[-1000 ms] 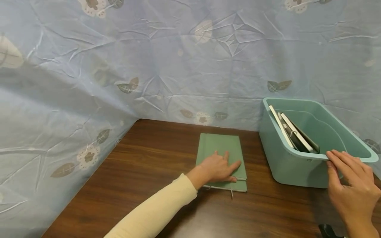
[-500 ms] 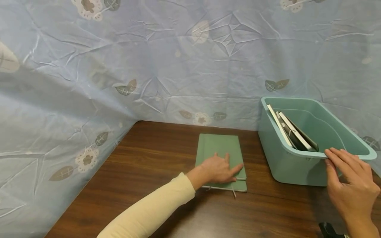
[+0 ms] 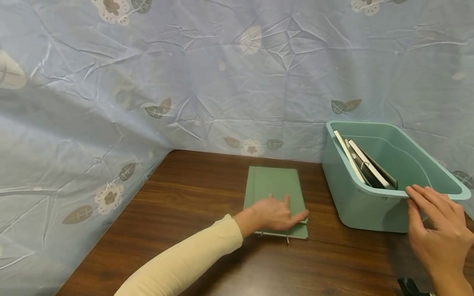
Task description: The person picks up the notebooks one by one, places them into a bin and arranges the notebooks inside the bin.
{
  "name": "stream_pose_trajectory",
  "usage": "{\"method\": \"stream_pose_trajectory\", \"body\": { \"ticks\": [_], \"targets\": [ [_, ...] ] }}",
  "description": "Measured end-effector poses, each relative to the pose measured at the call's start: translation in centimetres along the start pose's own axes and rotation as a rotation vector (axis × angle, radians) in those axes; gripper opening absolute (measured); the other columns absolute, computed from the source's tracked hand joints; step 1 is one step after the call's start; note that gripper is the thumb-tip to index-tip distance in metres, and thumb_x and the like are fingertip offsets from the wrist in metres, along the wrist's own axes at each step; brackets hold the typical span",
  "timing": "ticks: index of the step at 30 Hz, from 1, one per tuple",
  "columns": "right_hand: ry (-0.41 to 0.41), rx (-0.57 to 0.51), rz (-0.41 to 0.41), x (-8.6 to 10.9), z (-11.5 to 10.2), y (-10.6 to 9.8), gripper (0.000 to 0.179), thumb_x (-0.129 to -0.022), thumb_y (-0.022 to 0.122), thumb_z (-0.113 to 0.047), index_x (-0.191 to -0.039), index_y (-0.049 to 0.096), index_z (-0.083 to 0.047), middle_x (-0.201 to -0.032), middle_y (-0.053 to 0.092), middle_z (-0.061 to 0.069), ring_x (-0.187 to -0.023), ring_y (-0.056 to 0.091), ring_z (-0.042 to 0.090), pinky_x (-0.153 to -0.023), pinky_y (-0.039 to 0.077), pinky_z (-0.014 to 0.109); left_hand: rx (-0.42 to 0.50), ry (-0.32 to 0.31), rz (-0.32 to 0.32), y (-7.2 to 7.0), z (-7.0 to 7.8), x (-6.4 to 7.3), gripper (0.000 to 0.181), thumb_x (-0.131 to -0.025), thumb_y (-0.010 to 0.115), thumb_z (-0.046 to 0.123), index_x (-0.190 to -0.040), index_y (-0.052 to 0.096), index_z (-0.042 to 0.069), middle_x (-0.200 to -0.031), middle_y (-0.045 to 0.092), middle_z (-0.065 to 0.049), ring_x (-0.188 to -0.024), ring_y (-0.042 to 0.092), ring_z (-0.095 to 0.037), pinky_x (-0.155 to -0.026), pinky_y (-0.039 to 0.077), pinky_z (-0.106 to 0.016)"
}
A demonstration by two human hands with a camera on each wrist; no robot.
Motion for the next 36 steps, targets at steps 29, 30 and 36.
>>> {"method": "stream_pose_trajectory", "body": {
  "ticks": [29, 30, 36],
  "targets": [
    [0.000, -0.003, 0.007, 0.0, 0.2, 0.0, 0.023, -0.096, 0.059, -0.011, -0.108, 0.076, -0.002, -0.112, 0.072, 0.018, -0.120, 0.063, 0.030, -0.113, 0.039, 0.028, 0.353, -0.112, 0.129, -1.8, -2.2, 1.2, 0.064, -0.101, 0.053, 0.016, -0.157, 0.021, 0.020, -0.139, 0.057, -0.015, -0.051, 0.058, -0.013, -0.057, 0.053, -0.024],
    [0.002, -0.005, 0.012, -0.1, 0.1, 0.0, 0.023, -0.095, 0.059, -0.011, -0.108, 0.076, -0.002, -0.112, 0.073, 0.017, -0.120, 0.063, 0.029, -0.113, 0.039, 0.028, 0.348, -0.122, 0.130, -1.8, -2.3, 1.3, 0.063, -0.102, 0.051, 0.017, -0.157, 0.022, 0.016, -0.142, 0.056, -0.016, -0.053, 0.062, -0.013, -0.062, 0.056, -0.025],
    [0.016, -0.006, 0.010, -0.2, -0.1, -0.1, 0.023, -0.095, 0.059, -0.011, -0.109, 0.076, -0.003, -0.112, 0.072, 0.018, -0.122, 0.063, 0.025, -0.113, 0.038, 0.027, 0.302, -0.134, 0.134, -2.2, -2.8, 1.4, 0.056, -0.104, 0.046, 0.019, -0.155, 0.026, 0.007, -0.144, 0.054, -0.016, -0.058, 0.068, -0.013, -0.068, 0.059, -0.025]
  ]
}}
Point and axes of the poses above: each hand's wrist, its own x-axis away from the middle knuckle, its own y-axis out of the palm, z = x × y, the point moved 6 cm from there along -x, towards the middle knuckle
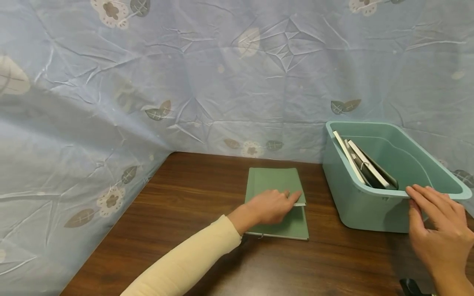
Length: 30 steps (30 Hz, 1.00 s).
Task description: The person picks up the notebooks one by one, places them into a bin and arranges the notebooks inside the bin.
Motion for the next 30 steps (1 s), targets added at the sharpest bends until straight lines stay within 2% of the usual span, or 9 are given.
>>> {"method": "stream_pose_trajectory", "body": {
  "ticks": [6, 12, 16, 19, 22, 26, 30],
  "targets": [
    [-0.008, -0.003, -0.006, 0.1, 0.2, 0.0, 0.023, -0.096, 0.059, -0.011, -0.108, 0.076, -0.001, -0.113, 0.072, 0.018, -0.121, 0.063, 0.028, -0.113, 0.039, 0.028, 0.021, -0.040, -0.008, -0.7, -0.6, 0.3, 0.062, -0.102, 0.050, 0.017, -0.157, 0.023, 0.008, -0.147, 0.051, -0.015, -0.042, 0.053, -0.012, -0.061, 0.057, -0.025],
    [-0.018, -0.014, 0.000, 0.2, 0.2, 0.1, 0.023, -0.095, 0.060, -0.012, -0.108, 0.076, -0.001, -0.113, 0.072, 0.017, -0.120, 0.063, 0.030, -0.113, 0.039, 0.028, 0.001, -0.069, 0.063, -1.6, -1.1, 0.7, 0.062, -0.097, 0.058, 0.017, -0.151, 0.029, 0.009, -0.138, 0.059, -0.014, -0.054, 0.062, -0.017, -0.054, 0.054, -0.028],
    [-0.021, -0.017, 0.014, 0.1, 0.0, 0.1, 0.022, -0.095, 0.060, -0.012, -0.107, 0.076, -0.001, -0.113, 0.073, 0.016, -0.119, 0.063, 0.030, -0.112, 0.040, 0.028, -0.039, -0.078, 0.141, -2.6, -1.5, 1.2, 0.055, -0.093, 0.062, 0.015, -0.141, 0.036, 0.009, -0.115, 0.066, -0.007, -0.053, 0.056, -0.015, -0.046, 0.048, -0.027],
    [-0.018, -0.012, 0.013, 0.1, 0.0, 0.0, 0.023, -0.095, 0.059, -0.011, -0.107, 0.076, -0.001, -0.113, 0.073, 0.016, -0.120, 0.063, 0.030, -0.112, 0.040, 0.028, -0.077, -0.097, 0.208, -3.5, -1.9, 1.6, 0.047, -0.090, 0.062, 0.013, -0.132, 0.040, 0.010, -0.098, 0.064, -0.002, -0.050, 0.051, -0.014, -0.042, 0.044, -0.026],
    [-0.013, -0.002, 0.005, 0.1, 0.0, 0.0, 0.023, -0.095, 0.059, -0.011, -0.108, 0.076, -0.002, -0.112, 0.073, 0.017, -0.120, 0.063, 0.029, -0.112, 0.039, 0.028, -0.114, -0.130, 0.291, -4.4, -2.5, 1.9, 0.038, -0.091, 0.059, 0.012, -0.125, 0.043, 0.010, -0.090, 0.062, 0.000, -0.046, 0.045, -0.012, -0.039, 0.039, -0.025],
    [-0.012, -0.003, 0.009, 0.1, 0.0, 0.0, 0.023, -0.095, 0.058, -0.010, -0.109, 0.076, -0.003, -0.112, 0.073, 0.018, -0.121, 0.063, 0.025, -0.112, 0.038, 0.026, -0.175, -0.162, 0.417, -6.0, -3.3, 2.5, 0.030, -0.093, 0.056, 0.011, -0.121, 0.046, 0.009, -0.087, 0.063, 0.000, -0.042, 0.038, -0.009, -0.037, 0.033, -0.023],
    [-0.011, -0.007, 0.017, 0.0, -0.2, -0.1, 0.023, -0.095, 0.059, -0.010, -0.109, 0.076, -0.003, -0.112, 0.073, 0.017, -0.121, 0.063, 0.022, -0.112, 0.039, 0.025, -0.217, -0.191, 0.504, -7.4, -4.2, 3.0, 0.034, -0.089, 0.062, 0.013, -0.120, 0.048, 0.009, -0.094, 0.066, -0.001, -0.042, 0.038, -0.009, -0.038, 0.036, -0.023]
  ]
}}
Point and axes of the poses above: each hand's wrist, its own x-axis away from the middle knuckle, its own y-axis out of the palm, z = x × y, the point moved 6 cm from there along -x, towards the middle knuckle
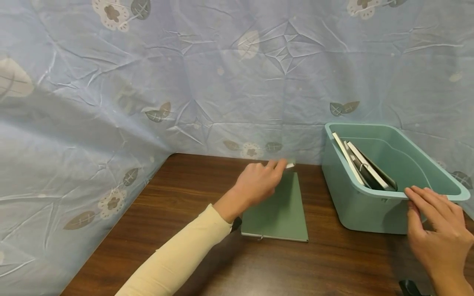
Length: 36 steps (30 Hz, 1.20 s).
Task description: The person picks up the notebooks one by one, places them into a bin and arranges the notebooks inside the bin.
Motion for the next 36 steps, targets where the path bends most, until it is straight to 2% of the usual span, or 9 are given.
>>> {"method": "stream_pose_trajectory", "body": {
  "ticks": [4, 9, 14, 18, 23, 30, 36],
  "targets": [
    [0.004, -0.001, 0.000, 0.0, 0.0, 0.0, 0.023, -0.095, 0.059, -0.011, -0.109, 0.076, -0.004, -0.112, 0.073, 0.016, -0.122, 0.063, 0.022, -0.112, 0.039, 0.025, -0.012, -0.015, 0.063, -0.9, -0.8, -0.3, 0.040, -0.086, 0.063, 0.011, -0.123, 0.049, 0.009, -0.101, 0.070, -0.002, -0.041, 0.040, -0.010, -0.038, 0.038, -0.024],
    [0.005, -0.003, -0.016, 0.0, 0.0, 0.0, 0.024, -0.096, 0.058, -0.011, -0.109, 0.076, -0.003, -0.113, 0.072, 0.018, -0.122, 0.062, 0.025, -0.113, 0.038, 0.026, -0.024, -0.022, 0.163, -2.1, -1.4, -0.8, 0.033, -0.091, 0.053, 0.006, -0.123, 0.051, 0.009, -0.110, 0.072, -0.003, -0.041, 0.041, -0.010, -0.037, 0.037, -0.025],
    [0.003, 0.009, -0.033, 0.1, 0.2, 0.1, 0.024, -0.096, 0.058, -0.011, -0.111, 0.075, -0.002, -0.113, 0.072, 0.020, -0.124, 0.061, 0.027, -0.114, 0.037, 0.027, -0.022, -0.009, 0.246, -3.2, -1.6, -1.3, 0.024, -0.097, 0.045, 0.006, -0.119, 0.052, 0.008, -0.105, 0.073, -0.004, -0.042, 0.041, -0.009, -0.036, 0.036, -0.024],
    [0.005, 0.010, -0.038, 0.2, 0.6, 0.1, 0.025, -0.096, 0.058, -0.012, -0.112, 0.075, -0.003, -0.113, 0.072, 0.020, -0.124, 0.061, 0.027, -0.114, 0.037, 0.027, -0.030, -0.009, 0.284, -4.2, -1.9, -1.8, 0.027, -0.094, 0.044, 0.002, -0.119, 0.053, 0.009, -0.101, 0.072, -0.004, -0.043, 0.040, -0.009, -0.036, 0.033, -0.024],
    [0.003, 0.025, -0.052, 0.5, 0.9, 0.3, 0.025, -0.097, 0.058, -0.014, -0.113, 0.075, -0.004, -0.114, 0.072, 0.019, -0.123, 0.061, 0.027, -0.114, 0.036, 0.026, -0.032, -0.008, 0.323, -5.3, -2.2, -2.2, 0.033, -0.091, 0.045, -0.001, -0.121, 0.054, 0.008, -0.105, 0.072, -0.004, -0.042, 0.041, -0.008, -0.036, 0.034, -0.024],
    [0.012, 0.024, -0.031, 0.6, 0.9, 0.3, 0.024, -0.096, 0.059, -0.013, -0.110, 0.076, -0.005, -0.113, 0.072, 0.017, -0.120, 0.063, 0.028, -0.114, 0.038, 0.026, -0.017, 0.011, 0.402, -6.7, -2.8, -2.9, 0.029, -0.097, 0.044, 0.002, -0.123, 0.056, 0.006, -0.110, 0.071, -0.007, -0.042, 0.046, -0.010, -0.036, 0.038, -0.025],
    [0.014, 0.027, -0.036, 0.5, 0.9, 0.3, 0.024, -0.096, 0.059, -0.013, -0.110, 0.076, -0.004, -0.113, 0.072, 0.017, -0.119, 0.063, 0.030, -0.114, 0.037, 0.027, -0.012, 0.008, 0.455, -7.4, -3.3, -3.5, 0.026, -0.103, 0.038, 0.006, -0.121, 0.057, 0.006, -0.107, 0.072, -0.006, -0.043, 0.051, -0.012, -0.037, 0.043, -0.027]
  ]
}}
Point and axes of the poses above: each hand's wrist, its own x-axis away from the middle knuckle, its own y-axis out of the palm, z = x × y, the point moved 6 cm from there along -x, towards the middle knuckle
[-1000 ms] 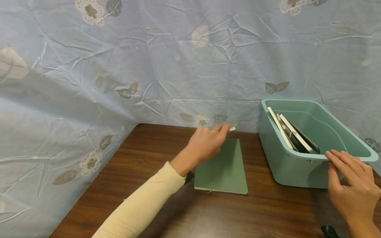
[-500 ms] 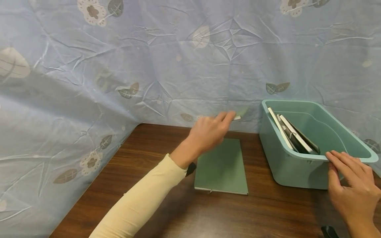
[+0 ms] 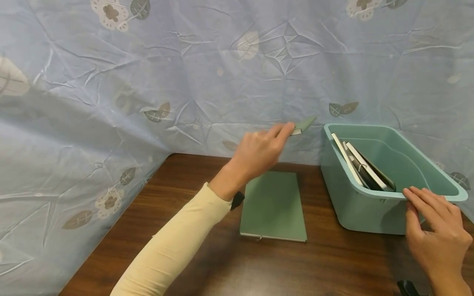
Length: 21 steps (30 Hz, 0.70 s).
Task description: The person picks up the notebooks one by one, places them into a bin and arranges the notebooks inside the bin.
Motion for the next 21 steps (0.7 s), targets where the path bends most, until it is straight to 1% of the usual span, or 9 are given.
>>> {"method": "stream_pose_trajectory", "body": {
  "ticks": [4, 9, 12, 16, 19, 21],
  "targets": [
    [0.002, -0.012, 0.010, 0.0, -0.1, -0.1, 0.024, -0.096, 0.059, -0.013, -0.109, 0.076, -0.003, -0.113, 0.073, 0.016, -0.116, 0.063, 0.033, -0.113, 0.038, 0.026, 0.001, -0.005, -0.001, 0.1, -0.2, -0.2, 0.027, -0.103, 0.037, 0.005, -0.119, 0.057, 0.007, -0.107, 0.072, -0.005, -0.043, 0.050, -0.012, -0.038, 0.044, -0.028],
    [0.000, -0.020, 0.024, -0.1, -0.4, -0.1, 0.024, -0.095, 0.059, -0.012, -0.107, 0.076, -0.003, -0.113, 0.073, 0.016, -0.115, 0.064, 0.034, -0.112, 0.038, 0.025, 0.010, -0.003, 0.013, 0.2, -0.3, -0.4, 0.029, -0.101, 0.036, 0.001, -0.120, 0.057, 0.007, -0.107, 0.071, -0.004, -0.041, 0.043, -0.011, -0.038, 0.040, -0.026],
    [-0.002, -0.024, 0.027, -0.1, -0.5, -0.2, 0.023, -0.095, 0.059, -0.012, -0.107, 0.076, -0.002, -0.113, 0.073, 0.015, -0.114, 0.064, 0.034, -0.112, 0.039, 0.025, 0.022, 0.000, 0.027, 0.2, -0.3, -0.5, 0.029, -0.101, 0.036, 0.001, -0.120, 0.056, 0.008, -0.108, 0.071, -0.003, -0.041, 0.043, -0.012, -0.037, 0.038, -0.026],
    [-0.002, -0.025, 0.026, -0.1, -0.5, -0.2, 0.023, -0.095, 0.059, -0.012, -0.108, 0.076, -0.003, -0.113, 0.073, 0.016, -0.116, 0.064, 0.032, -0.112, 0.038, 0.025, 0.026, 0.007, 0.042, 0.3, -0.3, -0.7, 0.025, -0.104, 0.036, 0.006, -0.119, 0.056, 0.008, -0.109, 0.071, -0.001, -0.044, 0.048, -0.014, -0.037, 0.039, -0.026],
    [-0.003, -0.022, 0.026, -0.1, -0.5, -0.2, 0.023, -0.095, 0.059, -0.012, -0.108, 0.076, -0.003, -0.113, 0.073, 0.016, -0.117, 0.064, 0.030, -0.113, 0.038, 0.025, 0.021, 0.018, 0.058, 0.4, -0.1, -1.0, 0.023, -0.107, 0.037, 0.012, -0.118, 0.057, 0.009, -0.108, 0.070, 0.000, -0.043, 0.047, -0.013, -0.037, 0.038, -0.026],
    [-0.004, -0.019, 0.024, -0.1, -0.5, -0.2, 0.023, -0.095, 0.059, -0.011, -0.108, 0.076, -0.003, -0.112, 0.073, 0.017, -0.119, 0.063, 0.028, -0.113, 0.038, 0.025, 0.020, 0.028, 0.074, 0.4, 0.0, -1.2, 0.023, -0.107, 0.037, 0.013, -0.117, 0.057, 0.009, -0.107, 0.070, 0.000, -0.043, 0.045, -0.013, -0.037, 0.037, -0.025]
  ]
}}
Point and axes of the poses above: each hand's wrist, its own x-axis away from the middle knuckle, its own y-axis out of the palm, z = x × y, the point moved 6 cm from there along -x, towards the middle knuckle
